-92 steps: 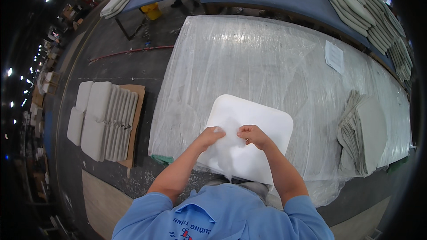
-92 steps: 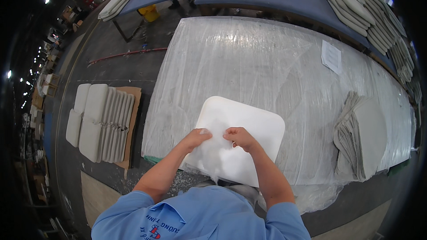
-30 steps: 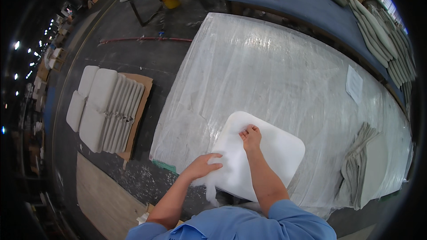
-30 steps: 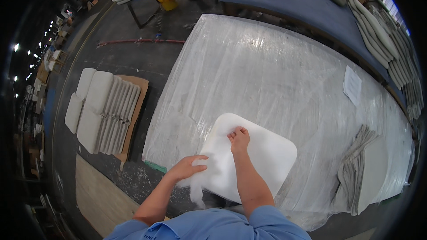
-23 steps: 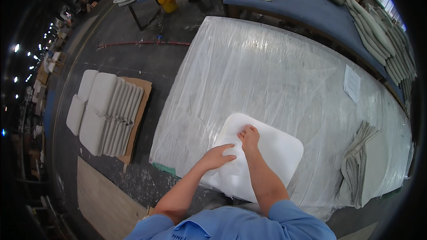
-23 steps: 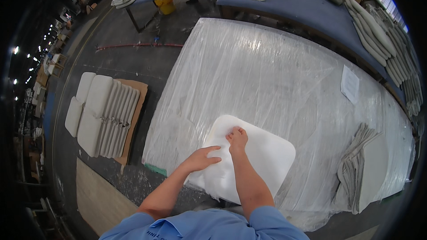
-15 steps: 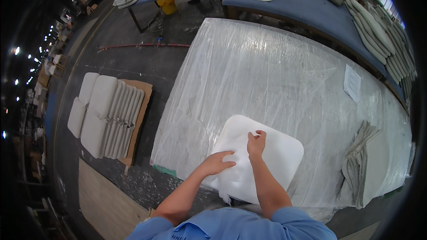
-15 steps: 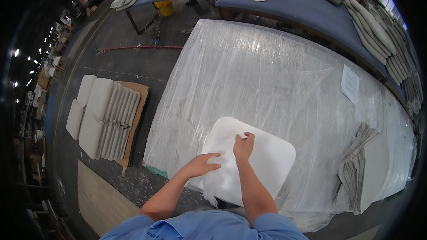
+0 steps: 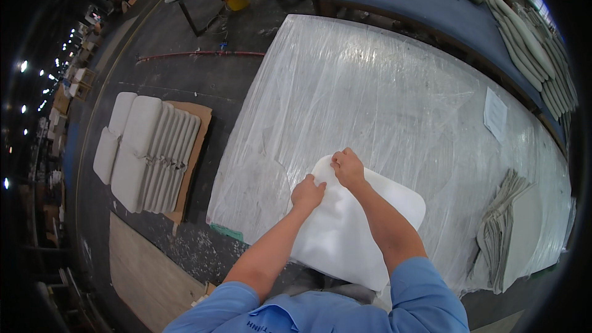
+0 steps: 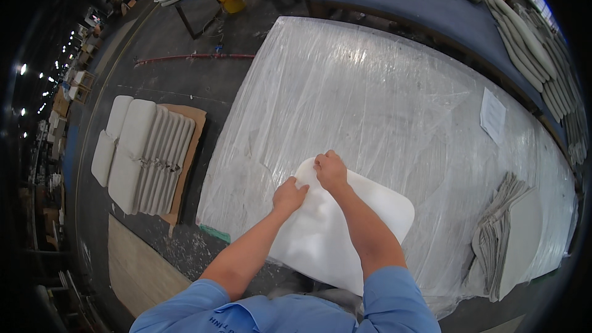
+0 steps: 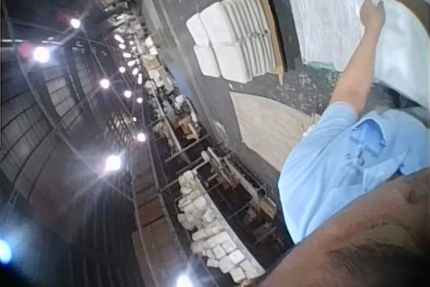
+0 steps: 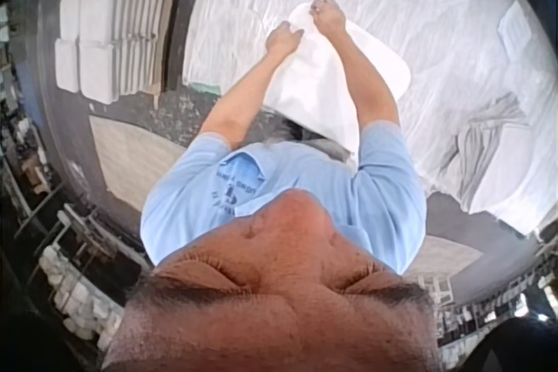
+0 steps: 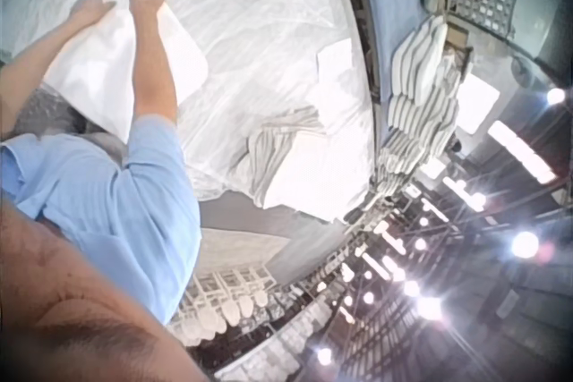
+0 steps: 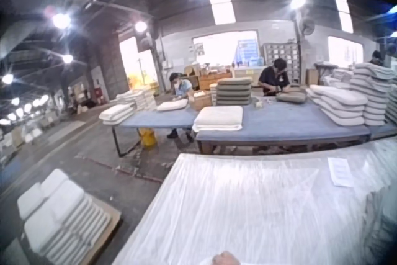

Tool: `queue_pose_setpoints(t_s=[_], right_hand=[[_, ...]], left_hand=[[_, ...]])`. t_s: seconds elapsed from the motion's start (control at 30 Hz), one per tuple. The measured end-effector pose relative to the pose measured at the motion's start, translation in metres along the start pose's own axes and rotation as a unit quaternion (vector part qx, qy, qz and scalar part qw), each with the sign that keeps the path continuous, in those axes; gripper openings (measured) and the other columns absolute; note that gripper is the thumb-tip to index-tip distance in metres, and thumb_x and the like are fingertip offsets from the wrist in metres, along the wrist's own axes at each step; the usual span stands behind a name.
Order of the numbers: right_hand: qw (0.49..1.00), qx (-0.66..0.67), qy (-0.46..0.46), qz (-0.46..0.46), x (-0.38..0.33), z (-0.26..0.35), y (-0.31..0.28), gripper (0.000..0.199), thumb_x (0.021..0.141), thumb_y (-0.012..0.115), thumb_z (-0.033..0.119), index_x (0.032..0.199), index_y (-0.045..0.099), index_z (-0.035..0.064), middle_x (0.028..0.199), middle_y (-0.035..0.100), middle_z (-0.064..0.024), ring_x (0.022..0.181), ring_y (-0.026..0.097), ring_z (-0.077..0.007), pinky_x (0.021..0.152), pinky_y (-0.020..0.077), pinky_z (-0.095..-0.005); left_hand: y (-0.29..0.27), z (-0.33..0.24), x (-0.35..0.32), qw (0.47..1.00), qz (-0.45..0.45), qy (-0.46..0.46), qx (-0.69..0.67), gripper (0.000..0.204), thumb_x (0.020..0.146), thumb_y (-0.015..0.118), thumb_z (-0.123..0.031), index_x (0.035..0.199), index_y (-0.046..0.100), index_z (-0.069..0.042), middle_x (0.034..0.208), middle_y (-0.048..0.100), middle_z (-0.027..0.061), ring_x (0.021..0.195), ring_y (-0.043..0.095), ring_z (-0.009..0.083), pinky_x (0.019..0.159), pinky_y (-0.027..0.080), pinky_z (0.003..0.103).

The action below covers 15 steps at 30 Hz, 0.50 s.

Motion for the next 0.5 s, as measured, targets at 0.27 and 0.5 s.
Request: queue_pose_setpoints(t_s=[0.27,0.5], right_hand=[[0.999,0.023,0.031,-0.004,0.005,0.007,0.010,0.008,0.091,0.072,0.015,0.097,0.069,0.0105,0.094,0.063,-0.0116,0.090,0.064,-0.0341,0.078,0.0534,-0.0463],[0.999,0.020,0.034,-0.013,0.001,-0.008,0.017,0.015,0.091,0.072,0.015,0.103,0.067,0.0083,0.095,0.064,-0.0121,0.090,0.065,-0.0332,0.078,0.0531,-0.0461]], left_hand=[[-0.011,0.013,0.017,0.999,-0.029,0.025,-0.007,0.046,0.093,0.064,-0.037,0.128,0.063,-0.006,0.114,0.074,0.0211,0.109,0.070,0.0393,0.092,0.056,0.050],[-0.016,-0.018,-0.004,0.995,0.022,0.093,0.004,0.048,0.098,0.064,-0.044,0.128,0.061,-0.007,0.111,0.075,0.0202,0.105,0.071,0.0392,0.087,0.055,0.051]])
Point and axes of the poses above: each hand's wrist, its own x-axis towards the middle knuckle, its own y-axis out of the palm, z = x × y, the point moved 1 cm from there along x, towards the middle knuckle
